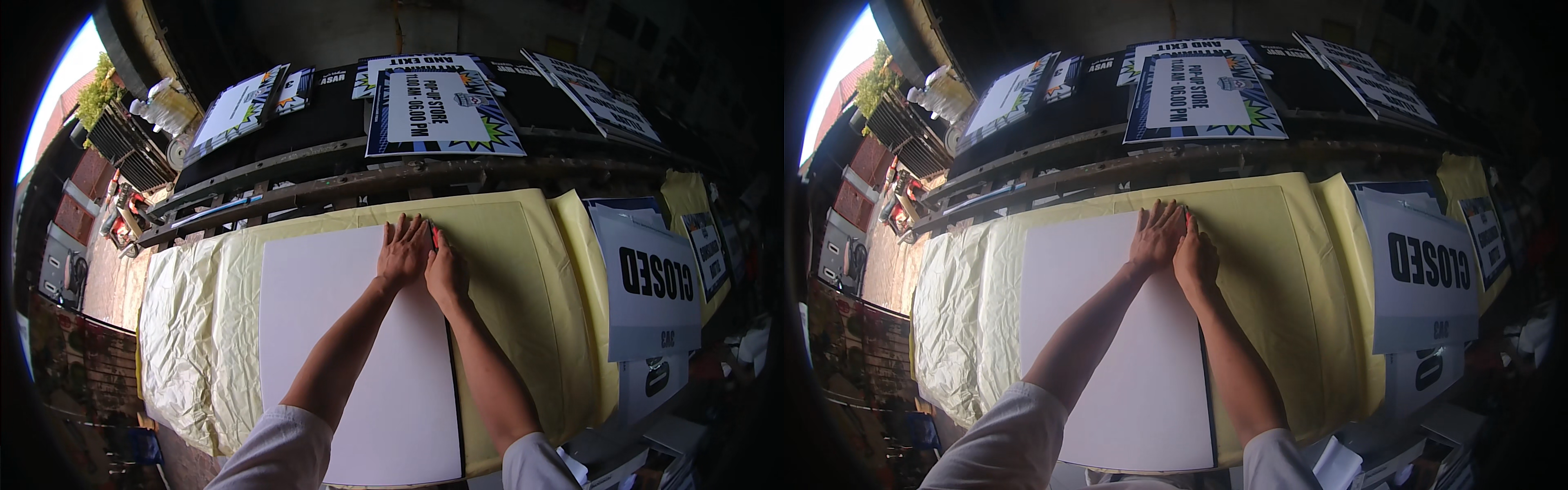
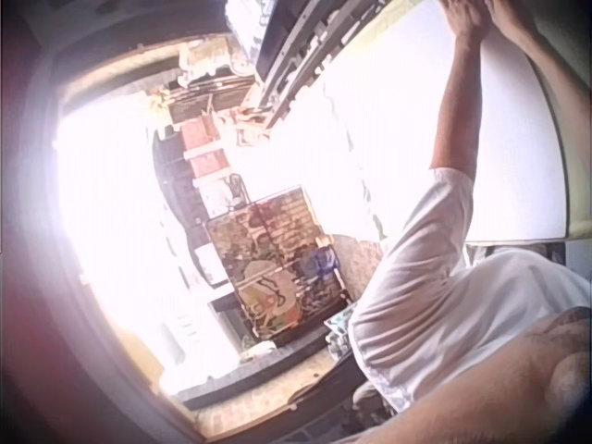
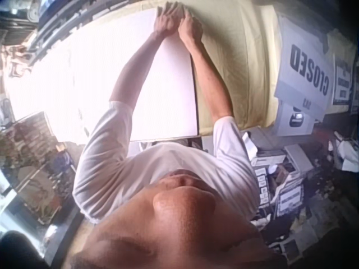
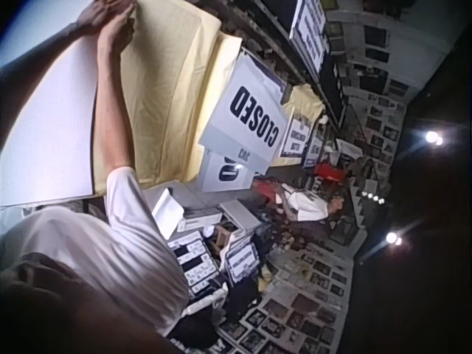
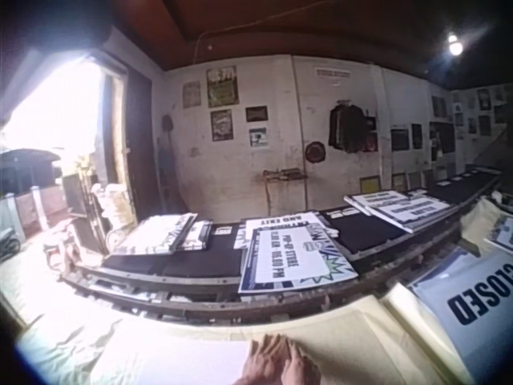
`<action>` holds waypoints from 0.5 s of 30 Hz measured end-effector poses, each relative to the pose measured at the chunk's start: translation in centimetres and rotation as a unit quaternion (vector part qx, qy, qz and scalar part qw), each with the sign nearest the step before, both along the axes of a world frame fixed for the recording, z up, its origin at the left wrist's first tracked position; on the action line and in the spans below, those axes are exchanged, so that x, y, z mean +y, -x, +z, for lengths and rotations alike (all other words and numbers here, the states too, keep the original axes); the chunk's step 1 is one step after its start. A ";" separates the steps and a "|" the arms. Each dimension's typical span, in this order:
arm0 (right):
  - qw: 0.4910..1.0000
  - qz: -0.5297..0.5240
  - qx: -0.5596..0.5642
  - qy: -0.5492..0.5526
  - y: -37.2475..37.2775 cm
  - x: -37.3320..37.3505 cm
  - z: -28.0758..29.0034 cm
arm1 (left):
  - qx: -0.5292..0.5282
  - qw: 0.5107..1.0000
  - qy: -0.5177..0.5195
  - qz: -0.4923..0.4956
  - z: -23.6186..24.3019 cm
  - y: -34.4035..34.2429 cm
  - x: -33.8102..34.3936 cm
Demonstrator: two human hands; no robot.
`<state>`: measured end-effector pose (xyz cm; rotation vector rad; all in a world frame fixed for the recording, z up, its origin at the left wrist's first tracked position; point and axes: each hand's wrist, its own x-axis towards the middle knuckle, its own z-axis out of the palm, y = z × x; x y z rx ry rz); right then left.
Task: The person uses a utility knife and a straightedge to cut a large sheet of yellow material on a workbench. They repeatedly measure, align, and trim the material to fit a white rectangular template, removing excess strips along the edges.
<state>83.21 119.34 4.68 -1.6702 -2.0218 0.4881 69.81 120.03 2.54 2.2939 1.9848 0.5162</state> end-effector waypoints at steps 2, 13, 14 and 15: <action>1.000 0.002 0.002 0.009 0.2 -0.1 0.3 | -0.001 1.000 0.001 0.002 -0.2 0.2 0.0; 1.000 0.008 0.018 -0.008 0.2 -0.2 0.3 | -0.005 1.000 0.006 0.003 -0.1 0.1 -0.1; 1.000 0.006 0.025 -0.017 0.1 -0.2 0.1 | 0.000 1.000 0.002 0.001 -0.1 0.1 -0.1; 0.999 0.005 0.033 -0.027 0.1 -0.2 -0.2 | 0.006 1.000 -0.003 0.000 0.0 0.0 0.0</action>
